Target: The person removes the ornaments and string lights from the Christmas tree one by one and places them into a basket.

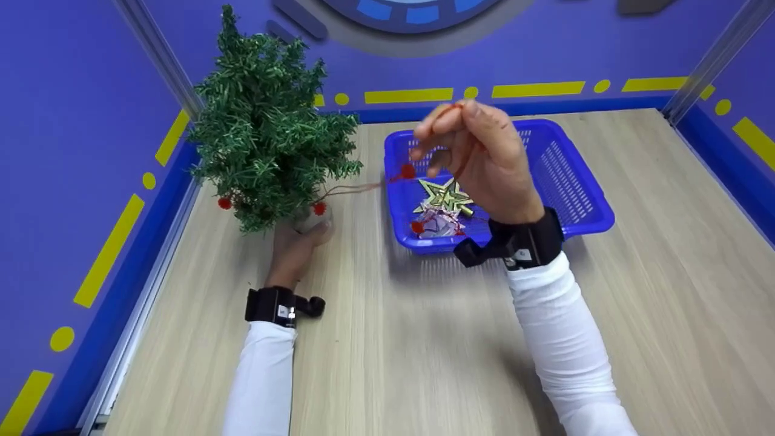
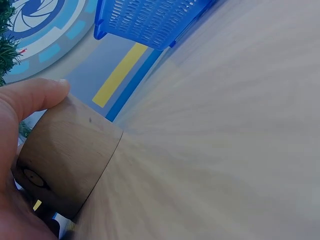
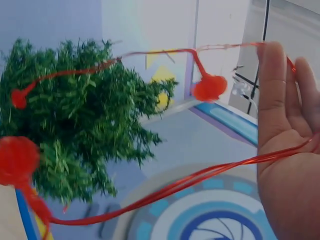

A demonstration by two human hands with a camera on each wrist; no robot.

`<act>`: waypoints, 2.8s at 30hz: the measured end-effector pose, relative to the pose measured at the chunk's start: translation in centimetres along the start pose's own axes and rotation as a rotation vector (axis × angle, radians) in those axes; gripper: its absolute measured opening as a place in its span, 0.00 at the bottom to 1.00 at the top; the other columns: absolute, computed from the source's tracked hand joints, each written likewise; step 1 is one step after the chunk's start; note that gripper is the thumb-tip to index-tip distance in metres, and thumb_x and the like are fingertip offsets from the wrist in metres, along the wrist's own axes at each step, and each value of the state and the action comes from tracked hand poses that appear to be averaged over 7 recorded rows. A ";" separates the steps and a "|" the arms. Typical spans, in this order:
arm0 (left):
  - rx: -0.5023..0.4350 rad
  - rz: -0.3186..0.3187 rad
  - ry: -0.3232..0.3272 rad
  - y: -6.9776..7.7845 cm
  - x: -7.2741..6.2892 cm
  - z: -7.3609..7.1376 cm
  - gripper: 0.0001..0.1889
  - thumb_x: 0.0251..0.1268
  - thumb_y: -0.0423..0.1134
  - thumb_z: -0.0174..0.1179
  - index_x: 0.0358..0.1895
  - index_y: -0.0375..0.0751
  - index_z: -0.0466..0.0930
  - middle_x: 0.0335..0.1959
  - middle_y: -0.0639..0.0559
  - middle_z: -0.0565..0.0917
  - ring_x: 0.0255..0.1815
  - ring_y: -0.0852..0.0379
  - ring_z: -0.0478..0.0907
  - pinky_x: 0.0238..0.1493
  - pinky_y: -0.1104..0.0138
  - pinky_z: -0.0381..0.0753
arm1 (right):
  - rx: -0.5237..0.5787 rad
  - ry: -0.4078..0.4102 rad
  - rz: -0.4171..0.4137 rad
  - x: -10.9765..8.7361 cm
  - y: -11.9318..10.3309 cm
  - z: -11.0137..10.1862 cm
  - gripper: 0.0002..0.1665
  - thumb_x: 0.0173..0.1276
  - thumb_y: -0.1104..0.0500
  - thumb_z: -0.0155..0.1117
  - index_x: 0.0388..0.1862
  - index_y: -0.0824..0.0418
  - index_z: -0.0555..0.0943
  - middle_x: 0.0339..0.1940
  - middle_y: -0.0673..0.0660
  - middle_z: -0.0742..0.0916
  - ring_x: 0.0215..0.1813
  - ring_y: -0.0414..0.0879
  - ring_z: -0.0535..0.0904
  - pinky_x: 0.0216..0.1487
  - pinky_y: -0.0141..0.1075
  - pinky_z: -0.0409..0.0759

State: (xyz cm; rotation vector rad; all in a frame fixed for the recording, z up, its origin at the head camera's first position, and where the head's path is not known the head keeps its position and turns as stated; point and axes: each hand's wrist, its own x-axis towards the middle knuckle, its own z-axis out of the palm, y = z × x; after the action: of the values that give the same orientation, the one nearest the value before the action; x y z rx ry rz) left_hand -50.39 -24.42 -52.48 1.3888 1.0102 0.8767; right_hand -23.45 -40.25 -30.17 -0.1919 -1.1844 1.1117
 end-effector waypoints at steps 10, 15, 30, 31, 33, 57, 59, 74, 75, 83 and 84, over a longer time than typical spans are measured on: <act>-0.035 -0.001 -0.016 0.4 0.0 0.0 0.40 0.63 0.36 0.70 0.76 0.38 0.59 0.75 0.41 0.65 0.78 0.52 0.58 0.78 0.59 0.60 | -0.355 -0.039 0.196 -2.5 1.4 -1.0 0.24 0.81 0.53 0.53 0.32 0.67 0.85 0.34 0.61 0.89 0.32 0.51 0.87 0.30 0.40 0.86; -0.029 -0.042 -0.020 -0.2 0.1 -0.1 0.50 0.63 0.40 0.71 0.82 0.41 0.46 0.82 0.42 0.55 0.84 0.52 0.47 0.81 0.60 0.55 | -0.466 0.039 0.200 -2.6 1.3 -2.3 0.24 0.82 0.54 0.51 0.31 0.67 0.83 0.33 0.59 0.88 0.32 0.51 0.84 0.29 0.37 0.83; -0.005 0.030 -0.017 -0.4 0.7 -0.1 0.46 0.63 0.34 0.68 0.81 0.38 0.51 0.81 0.44 0.57 0.82 0.54 0.51 0.81 0.58 0.53 | -1.489 0.019 0.222 -0.1 -2.2 -5.4 0.20 0.82 0.54 0.52 0.40 0.56 0.90 0.36 0.50 0.74 0.43 0.45 0.62 0.46 0.37 0.56; 0.002 0.040 -0.013 -0.4 0.7 -0.1 0.45 0.63 0.34 0.69 0.80 0.38 0.53 0.80 0.45 0.59 0.81 0.54 0.53 0.81 0.58 0.54 | -1.541 -0.006 0.257 -0.4 -2.1 -5.7 0.20 0.82 0.53 0.52 0.40 0.56 0.90 0.38 0.52 0.76 0.44 0.47 0.63 0.48 0.39 0.57; 0.022 0.054 -0.005 -0.3 0.7 -0.1 0.44 0.62 0.35 0.70 0.79 0.40 0.56 0.78 0.46 0.62 0.80 0.56 0.55 0.81 0.59 0.54 | -1.602 -0.039 0.354 -1.0 -1.8 -6.2 0.20 0.82 0.52 0.52 0.41 0.58 0.90 0.40 0.55 0.78 0.47 0.50 0.65 0.51 0.42 0.60; 0.011 0.111 -0.003 -0.6 0.6 -0.2 0.40 0.60 0.35 0.72 0.76 0.41 0.62 0.74 0.48 0.69 0.77 0.57 0.60 0.80 0.60 0.55 | -1.555 -0.291 1.175 -2.9 2.9 -12.8 0.21 0.78 0.58 0.51 0.62 0.63 0.83 0.58 0.64 0.86 0.58 0.58 0.81 0.67 0.56 0.75; 0.023 0.114 -0.004 -0.7 0.6 -0.2 0.39 0.60 0.36 0.72 0.74 0.41 0.64 0.71 0.47 0.71 0.75 0.56 0.63 0.78 0.59 0.57 | -1.551 -0.286 1.168 -3.1 2.6 -13.8 0.22 0.80 0.55 0.51 0.62 0.63 0.83 0.57 0.63 0.87 0.54 0.56 0.82 0.65 0.55 0.76; 0.027 0.065 -0.003 -0.4 0.1 0.1 0.41 0.63 0.35 0.69 0.77 0.41 0.59 0.74 0.45 0.67 0.77 0.55 0.60 0.78 0.59 0.58 | -1.714 -0.219 1.091 -3.1 2.0 -6.6 0.41 0.59 0.58 0.71 0.73 0.52 0.71 0.74 0.63 0.66 0.69 0.65 0.68 0.66 0.61 0.73; 0.020 0.065 -0.005 -0.4 0.1 0.0 0.40 0.63 0.35 0.70 0.76 0.40 0.60 0.73 0.45 0.68 0.76 0.54 0.62 0.77 0.58 0.59 | -1.764 -0.216 1.045 -3.1 1.8 -5.7 0.38 0.59 0.59 0.70 0.70 0.54 0.73 0.72 0.63 0.67 0.70 0.66 0.65 0.67 0.64 0.70; 0.037 0.057 -0.002 -0.4 0.3 0.1 0.39 0.62 0.36 0.70 0.75 0.41 0.61 0.73 0.45 0.67 0.75 0.54 0.61 0.74 0.57 0.63 | -1.693 -0.204 0.615 -3.7 2.7 -0.3 0.33 0.71 0.42 0.63 0.69 0.58 0.74 0.69 0.58 0.75 0.68 0.56 0.66 0.70 0.55 0.68; 0.022 0.055 -0.002 -0.5 0.4 0.2 0.38 0.62 0.36 0.70 0.74 0.40 0.61 0.72 0.43 0.67 0.75 0.53 0.61 0.72 0.56 0.66 | -1.656 -0.216 0.599 -3.7 3.2 0.3 0.36 0.71 0.40 0.64 0.70 0.57 0.73 0.70 0.57 0.75 0.70 0.55 0.66 0.72 0.53 0.67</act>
State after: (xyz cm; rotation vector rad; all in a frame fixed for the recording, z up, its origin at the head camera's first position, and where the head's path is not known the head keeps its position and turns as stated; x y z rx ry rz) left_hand -50.12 -24.15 -52.98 1.4421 0.9865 0.9067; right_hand -25.33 -41.62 -34.44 -1.7998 -2.0644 0.3319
